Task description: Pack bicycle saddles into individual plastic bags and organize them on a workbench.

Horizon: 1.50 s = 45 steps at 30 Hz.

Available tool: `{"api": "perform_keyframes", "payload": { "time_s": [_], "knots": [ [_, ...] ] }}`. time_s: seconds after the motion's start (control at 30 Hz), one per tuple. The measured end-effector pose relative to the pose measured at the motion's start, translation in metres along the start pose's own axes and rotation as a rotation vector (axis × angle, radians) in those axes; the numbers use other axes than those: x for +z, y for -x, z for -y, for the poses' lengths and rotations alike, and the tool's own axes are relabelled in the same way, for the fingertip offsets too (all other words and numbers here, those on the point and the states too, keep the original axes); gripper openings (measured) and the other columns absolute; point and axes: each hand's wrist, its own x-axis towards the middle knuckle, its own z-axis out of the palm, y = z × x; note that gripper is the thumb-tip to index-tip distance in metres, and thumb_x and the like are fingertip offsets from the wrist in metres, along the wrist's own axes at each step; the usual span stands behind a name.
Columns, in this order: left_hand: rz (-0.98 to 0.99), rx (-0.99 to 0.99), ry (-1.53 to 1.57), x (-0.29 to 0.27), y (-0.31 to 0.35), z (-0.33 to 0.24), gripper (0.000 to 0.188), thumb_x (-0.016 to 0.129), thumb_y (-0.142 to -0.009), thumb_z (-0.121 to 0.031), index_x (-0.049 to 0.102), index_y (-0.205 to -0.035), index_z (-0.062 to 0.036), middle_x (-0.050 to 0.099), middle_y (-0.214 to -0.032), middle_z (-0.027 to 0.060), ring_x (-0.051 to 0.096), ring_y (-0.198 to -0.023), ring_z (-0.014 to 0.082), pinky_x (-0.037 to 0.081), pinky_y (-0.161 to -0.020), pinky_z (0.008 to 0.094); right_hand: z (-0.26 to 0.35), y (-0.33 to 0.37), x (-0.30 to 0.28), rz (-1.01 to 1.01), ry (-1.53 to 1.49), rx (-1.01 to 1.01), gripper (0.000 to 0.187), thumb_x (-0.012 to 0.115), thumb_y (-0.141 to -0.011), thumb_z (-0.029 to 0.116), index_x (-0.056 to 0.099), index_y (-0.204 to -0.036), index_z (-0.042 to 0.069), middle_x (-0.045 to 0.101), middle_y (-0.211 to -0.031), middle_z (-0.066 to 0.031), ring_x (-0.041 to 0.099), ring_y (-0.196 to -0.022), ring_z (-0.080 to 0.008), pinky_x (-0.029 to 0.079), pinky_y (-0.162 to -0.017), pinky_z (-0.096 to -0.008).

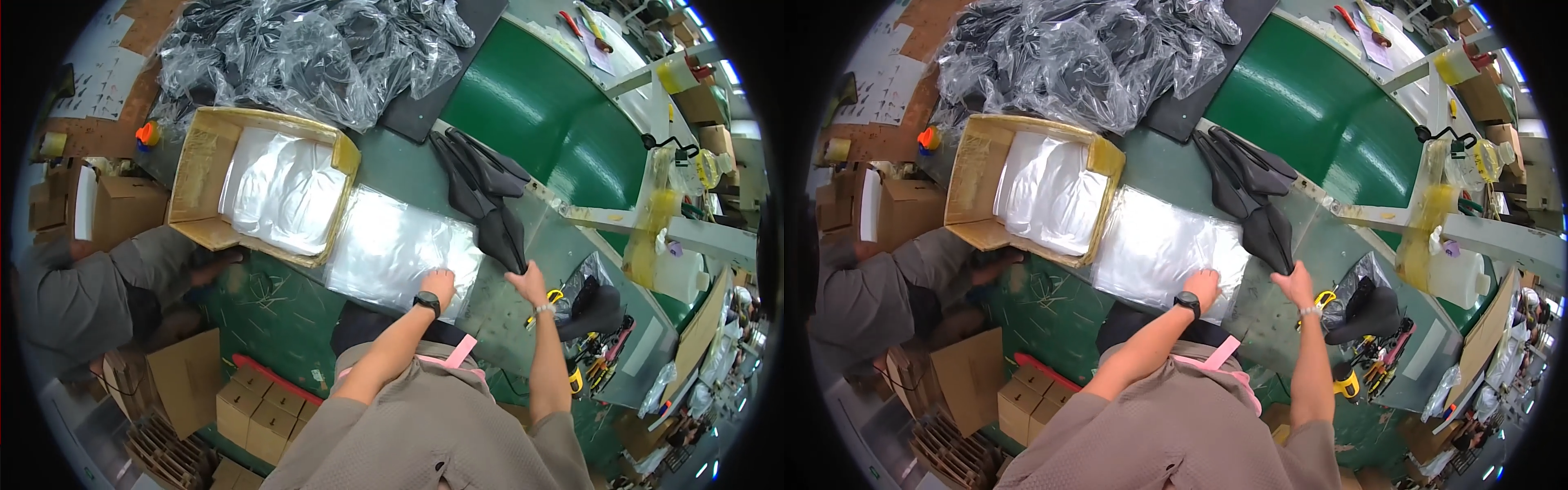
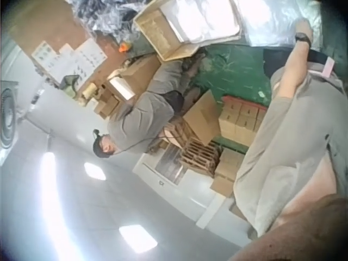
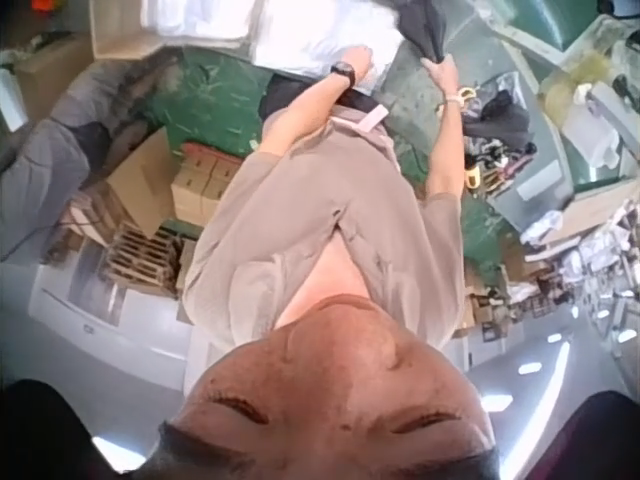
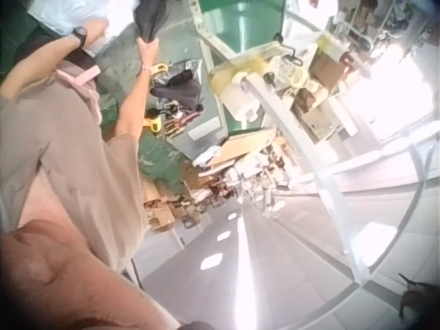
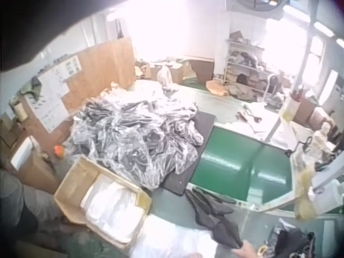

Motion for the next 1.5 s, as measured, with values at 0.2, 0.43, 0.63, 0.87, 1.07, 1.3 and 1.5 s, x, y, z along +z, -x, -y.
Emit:
{"api": "perform_keyframes", "payload": {
  "time_s": [0.2, 0.43, 0.63, 0.87, 1.07, 1.3, 1.5],
  "knots": [
    [0.091, 0.095, 0.225, -0.022, -0.004, 0.016, 0.021, 0.053, -0.087, -0.018, 0.065, -0.085, -0.0007, 0.066, -0.09, 0.0165, 0.064, -0.086, 0.0334, 0.05, -0.078, 0.042, -0.015, 0.093, 0.032, 0.111, -0.996, 0.395, 0.029, 0.071, -0.084, 0.03, 0.053, -0.088, 0.007, 0.058, -0.066, -0.0035, 0.053, -0.046, -0.012, 0.044, -0.043, -0.0276],
    [0.08, -0.1, 0.811, -0.009, -0.001, 0.032, 0.023, 0.055, -0.088, -0.016, 0.065, -0.099, 0.0012, 0.068, -0.082, 0.0095, 0.064, -0.075, 0.0172, 0.05, -0.071, 0.0306, 0.022, 0.123, 0.058, -0.01, -1.162, 0.271, 0.03, 0.07, -0.086, 0.025, 0.053, -0.099, 0.004, 0.057, -0.067, -0.0016, 0.052, -0.049, -0.0096, 0.042, -0.045, -0.0251],
    [0.13, -0.128, 0.893, -0.022, 0.003, 0.016, 0.024, 0.061, -0.089, -0.021, 0.065, -0.094, 0.002, 0.065, -0.079, 0.004, 0.058, -0.072, 0.0116, 0.048, -0.069, 0.027, 0.068, 0.098, 0.085, -0.265, -0.833, -0.122, 0.031, 0.072, -0.082, 0.016, 0.052, -0.099, 0.0, 0.06, -0.079, -0.0043, 0.053, -0.063, -0.009, 0.044, -0.055, -0.0255],
    [0.133, -0.123, 0.929, -0.045, 0.021, 0.015, 0.027, 0.063, -0.09, -0.023, 0.068, -0.098, 0.0018, 0.067, -0.084, 0.0037, 0.059, -0.076, 0.0104, 0.047, -0.071, 0.0256, 0.084, 0.073, 0.116, -0.072, -1.016, 0.051, 0.029, 0.072, -0.08, 0.015, 0.051, -0.093, 0.0, 0.059, -0.068, -0.0042, 0.054, -0.051, -0.0088, 0.043, -0.045, -0.0241],
    [0.168, -0.276, 1.135, -0.063, 0.03, 0.031, 0.024, 0.059, -0.091, -0.023, 0.069, -0.097, -0.0019, 0.068, -0.083, 0.0027, 0.059, -0.076, 0.0092, 0.044, -0.07, 0.0233, 0.053, 0.065, 0.132, -0.313, -0.847, 0.008, 0.026, 0.071, -0.078, 0.011, 0.052, -0.091, 0.001, 0.058, -0.068, -0.0037, 0.053, -0.053, -0.0094, 0.043, -0.047, -0.0251],
    [-0.159, -0.437, 1.351, -0.066, 0.021, 0.056, 0.013, 0.054, -0.09, -0.013, 0.06, -0.1, -0.0079, 0.062, -0.081, -0.0001, 0.055, -0.069, 0.0089, 0.043, -0.063, 0.022, 0.069, 0.101, 0.085, -0.417, -0.815, 0.1, 0.032, 0.072, -0.081, 0.018, 0.054, -0.095, -0.004, 0.064, -0.078, -0.0139, 0.061, -0.068, -0.0214, 0.047, -0.063, -0.0357],
    [-0.119, -0.273, 1.144, -0.052, 0.007, 0.047, 0.019, 0.059, -0.087, -0.016, 0.063, -0.1, -0.0018, 0.063, -0.081, 0.0022, 0.058, -0.073, 0.0115, 0.046, -0.067, 0.0261, 0.092, 0.15, 0.054, -0.329, -0.546, -0.3, 0.031, 0.072, -0.083, 0.02, 0.052, -0.095, -0.001, 0.063, -0.071, -0.0199, 0.064, -0.062, -0.0354, 0.047, -0.055, -0.0414]
  ]
}}
